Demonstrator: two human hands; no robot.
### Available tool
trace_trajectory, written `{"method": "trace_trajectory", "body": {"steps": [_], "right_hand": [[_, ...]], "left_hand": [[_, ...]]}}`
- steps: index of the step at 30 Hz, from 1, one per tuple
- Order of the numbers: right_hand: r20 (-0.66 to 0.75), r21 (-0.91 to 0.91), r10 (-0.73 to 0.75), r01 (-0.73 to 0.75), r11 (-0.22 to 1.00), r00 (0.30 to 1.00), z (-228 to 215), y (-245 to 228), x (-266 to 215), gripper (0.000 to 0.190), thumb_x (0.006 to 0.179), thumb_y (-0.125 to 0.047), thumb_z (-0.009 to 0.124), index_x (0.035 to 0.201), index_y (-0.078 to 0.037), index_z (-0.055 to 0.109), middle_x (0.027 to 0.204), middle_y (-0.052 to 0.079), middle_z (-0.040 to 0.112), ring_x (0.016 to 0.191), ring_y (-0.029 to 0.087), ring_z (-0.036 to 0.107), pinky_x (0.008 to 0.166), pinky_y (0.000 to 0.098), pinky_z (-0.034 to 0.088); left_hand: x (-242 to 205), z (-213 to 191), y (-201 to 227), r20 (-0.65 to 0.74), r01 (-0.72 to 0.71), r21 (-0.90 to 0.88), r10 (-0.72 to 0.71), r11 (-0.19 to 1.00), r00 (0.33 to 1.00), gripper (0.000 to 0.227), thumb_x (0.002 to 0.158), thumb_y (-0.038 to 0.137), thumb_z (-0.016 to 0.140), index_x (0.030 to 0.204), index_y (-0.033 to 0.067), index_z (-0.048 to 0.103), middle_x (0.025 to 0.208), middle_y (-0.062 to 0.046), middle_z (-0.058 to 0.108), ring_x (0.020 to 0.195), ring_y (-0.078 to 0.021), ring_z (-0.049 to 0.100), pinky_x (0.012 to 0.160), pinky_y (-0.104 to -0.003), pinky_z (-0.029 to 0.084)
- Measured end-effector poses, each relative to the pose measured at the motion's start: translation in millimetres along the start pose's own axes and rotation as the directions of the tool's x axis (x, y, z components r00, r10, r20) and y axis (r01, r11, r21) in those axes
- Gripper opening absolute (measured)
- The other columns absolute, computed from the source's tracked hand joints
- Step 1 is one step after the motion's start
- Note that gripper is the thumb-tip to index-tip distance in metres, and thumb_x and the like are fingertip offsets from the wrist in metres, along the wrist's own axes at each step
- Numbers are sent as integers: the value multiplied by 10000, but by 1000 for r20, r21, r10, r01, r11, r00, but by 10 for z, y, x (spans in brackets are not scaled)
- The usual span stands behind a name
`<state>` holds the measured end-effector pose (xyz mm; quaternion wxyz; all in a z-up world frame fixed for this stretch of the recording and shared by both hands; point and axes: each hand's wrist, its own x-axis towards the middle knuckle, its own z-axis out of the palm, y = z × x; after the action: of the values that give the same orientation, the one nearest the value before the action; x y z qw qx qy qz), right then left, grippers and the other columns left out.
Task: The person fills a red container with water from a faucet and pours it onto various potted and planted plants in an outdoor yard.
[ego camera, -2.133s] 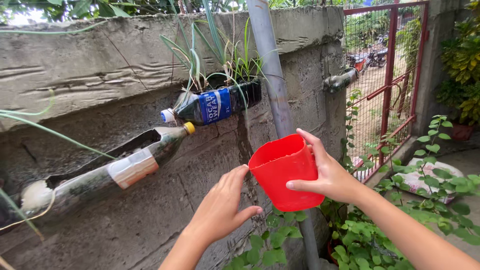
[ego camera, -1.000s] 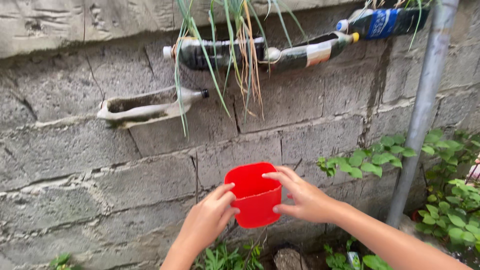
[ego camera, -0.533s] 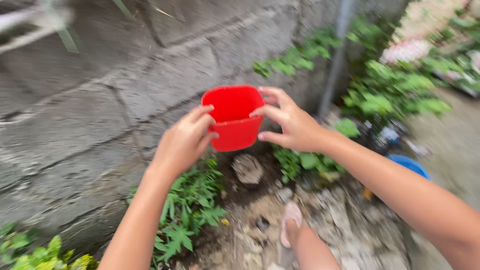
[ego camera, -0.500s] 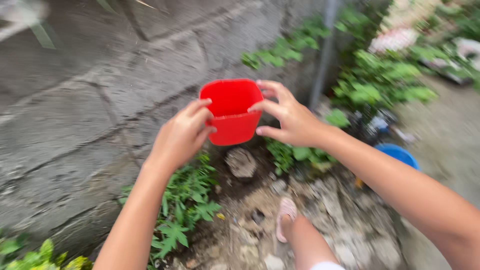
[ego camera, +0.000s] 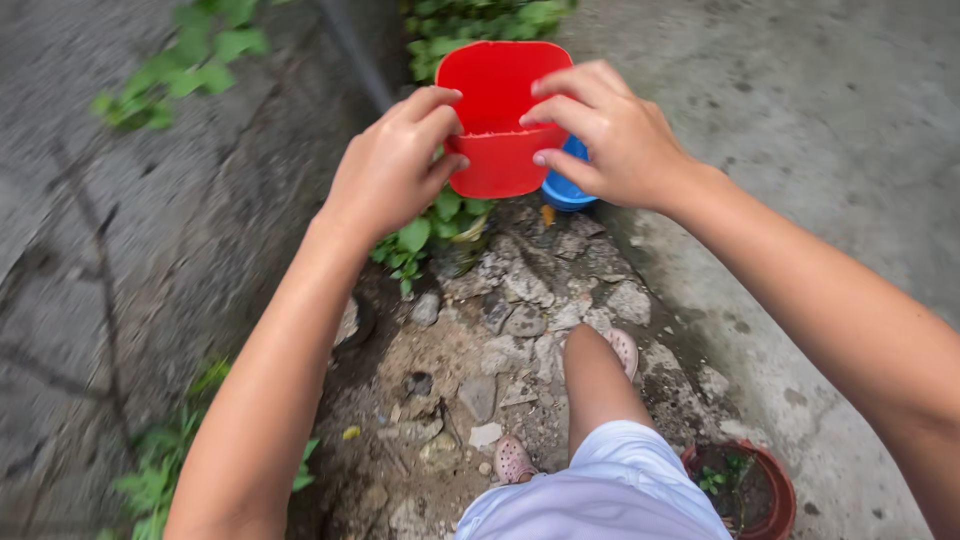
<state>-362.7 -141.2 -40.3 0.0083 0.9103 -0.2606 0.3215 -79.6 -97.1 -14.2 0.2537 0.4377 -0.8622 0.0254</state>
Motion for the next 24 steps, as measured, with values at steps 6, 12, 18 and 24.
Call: {"method": "trace_trajectory", "body": {"steps": [6,12,18,24], "right_hand": [[185,-24,301,-302,953,935,-268,1616,-641,279,900,-267,765,1134,-122,721,1008,88,721,913,276,679,728,429,559],[215,-40,239,-236,971,947,-545,3699,-1152,239,849,-286,769,1028,-132,732,891,87,701,894,298,664,698,437,558],[381,-35,391,-409,912,838,-690,5046,-1591,217,864,-244,737,1042,-121,715,844,93,692,875,298,661,694,444,542],[397,96,325,-391,916,858,-454,6062,-1610,178,862,-185,711,1013,-92,691,857,95,698,913,320,661,760,449,536]], "left_hand": [[1581,1370,26,55,-137,-113,143,984,988,238,848,143,772,972,46,593,1352,-104,632,1189,-335,632,822,-462,562],[3275,2931,93,-50,-145,-117,140,982,989,270,803,142,760,1024,54,633,1334,-118,648,1242,-320,616,853,-431,578],[4171,4109,447,66,38,-246,-22,968,998,233,805,167,768,958,63,627,1332,-109,658,1227,-309,623,853,-420,571],[4734,4784,225,172,198,-256,-157,946,972,248,808,204,770,962,65,634,1329,-97,658,1204,-307,627,870,-427,565]]}}
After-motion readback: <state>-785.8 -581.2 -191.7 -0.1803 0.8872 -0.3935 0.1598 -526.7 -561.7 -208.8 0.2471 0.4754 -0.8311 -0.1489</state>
